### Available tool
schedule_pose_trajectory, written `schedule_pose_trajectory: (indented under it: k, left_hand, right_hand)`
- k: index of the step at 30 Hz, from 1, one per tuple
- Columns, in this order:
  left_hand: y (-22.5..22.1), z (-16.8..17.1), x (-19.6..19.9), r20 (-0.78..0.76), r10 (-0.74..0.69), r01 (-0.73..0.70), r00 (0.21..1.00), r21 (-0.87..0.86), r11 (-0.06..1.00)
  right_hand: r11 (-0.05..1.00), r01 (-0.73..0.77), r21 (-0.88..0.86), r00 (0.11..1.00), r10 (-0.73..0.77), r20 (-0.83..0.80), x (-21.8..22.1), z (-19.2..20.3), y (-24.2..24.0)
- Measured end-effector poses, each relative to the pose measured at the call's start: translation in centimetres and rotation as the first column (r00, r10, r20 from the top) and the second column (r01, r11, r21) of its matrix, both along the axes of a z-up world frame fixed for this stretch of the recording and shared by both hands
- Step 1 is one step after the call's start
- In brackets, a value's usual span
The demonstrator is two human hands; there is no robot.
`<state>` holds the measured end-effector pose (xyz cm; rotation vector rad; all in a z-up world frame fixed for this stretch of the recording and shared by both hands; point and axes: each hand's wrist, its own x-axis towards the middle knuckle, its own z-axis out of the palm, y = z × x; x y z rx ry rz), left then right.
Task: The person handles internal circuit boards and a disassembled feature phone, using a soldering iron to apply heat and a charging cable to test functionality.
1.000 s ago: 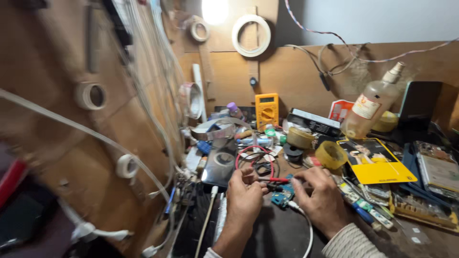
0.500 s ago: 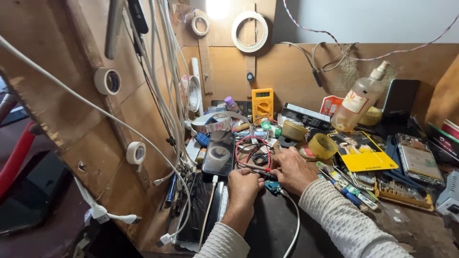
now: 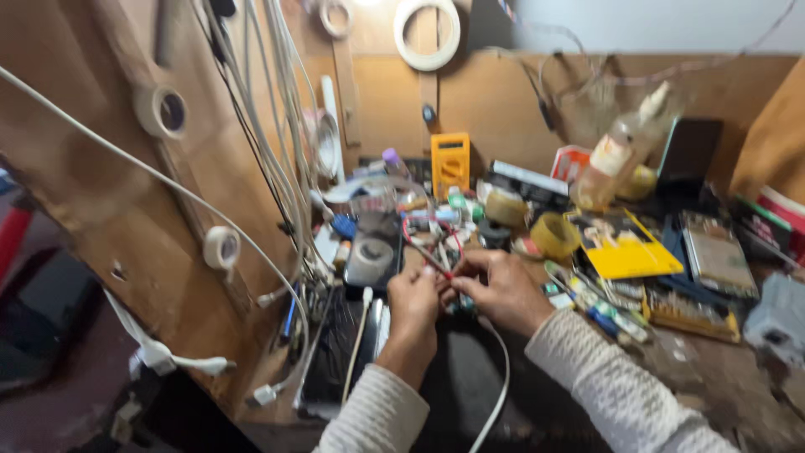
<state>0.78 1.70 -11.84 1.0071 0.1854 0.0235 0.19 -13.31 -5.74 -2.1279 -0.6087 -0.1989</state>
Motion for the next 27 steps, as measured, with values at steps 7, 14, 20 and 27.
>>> schedule_pose_trajectory:
  k: [7,14,20,27]
  left_hand:
    - [-0.7,1.3,-0.6,0.024,-0.028,0.029,0.999,-0.015,0.999]
    - [-1.0,-0.2,1.6,-0.03,-0.055,0.06,0.998,0.204,0.977]
    - [0.1,1.3,1.2,-0.005,0.032,-0.028,0.999,0.351,0.936]
    - [0.5,4.3,-1.8,0.085,0.058,-0.093,0.995,0.492,0.865]
  right_hand:
    - [0.994,0.093,-0.063,0.992,-0.087,0.088,-1.8,0.2,-0.3]
    - [0.995,0.089,-0.046,0.995,-0.087,0.044,-3.8,-0.2,-0.9]
    - [0.896,0.414,-0.162,0.902,-0.427,-0.054,-7.4,-0.2,-1.4]
    - [0.866,0.433,-0.252,0.899,-0.394,0.189,-8.2,-2.3,-2.3]
